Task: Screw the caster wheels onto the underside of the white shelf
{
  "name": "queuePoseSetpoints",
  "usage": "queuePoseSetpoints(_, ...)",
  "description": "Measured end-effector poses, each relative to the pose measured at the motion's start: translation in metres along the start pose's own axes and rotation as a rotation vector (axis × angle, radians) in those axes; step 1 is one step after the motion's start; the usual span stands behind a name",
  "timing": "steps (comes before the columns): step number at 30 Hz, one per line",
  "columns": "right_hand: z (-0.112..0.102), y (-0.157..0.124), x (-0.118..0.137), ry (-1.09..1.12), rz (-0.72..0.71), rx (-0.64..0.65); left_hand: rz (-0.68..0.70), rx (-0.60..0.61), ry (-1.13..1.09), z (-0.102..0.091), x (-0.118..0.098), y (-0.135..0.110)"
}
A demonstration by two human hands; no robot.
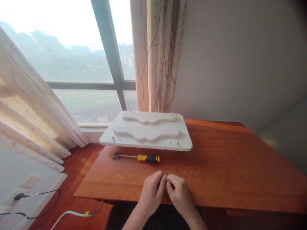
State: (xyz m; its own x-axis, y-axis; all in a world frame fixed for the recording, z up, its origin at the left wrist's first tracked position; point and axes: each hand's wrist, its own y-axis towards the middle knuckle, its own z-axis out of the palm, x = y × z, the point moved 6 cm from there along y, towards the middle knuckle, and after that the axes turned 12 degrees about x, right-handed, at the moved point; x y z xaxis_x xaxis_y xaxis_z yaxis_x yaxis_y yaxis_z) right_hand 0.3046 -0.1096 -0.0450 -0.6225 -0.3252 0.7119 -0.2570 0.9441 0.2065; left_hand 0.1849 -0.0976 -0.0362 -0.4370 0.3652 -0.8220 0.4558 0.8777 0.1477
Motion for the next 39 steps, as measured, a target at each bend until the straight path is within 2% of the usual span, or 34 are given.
queuePoseSetpoints(39, 0.0038, -0.0017, -0.0037, 0.014, 0.013, 0.025, -0.006, 0.013, -0.014, 0.0021, 0.0044, -0.0009)
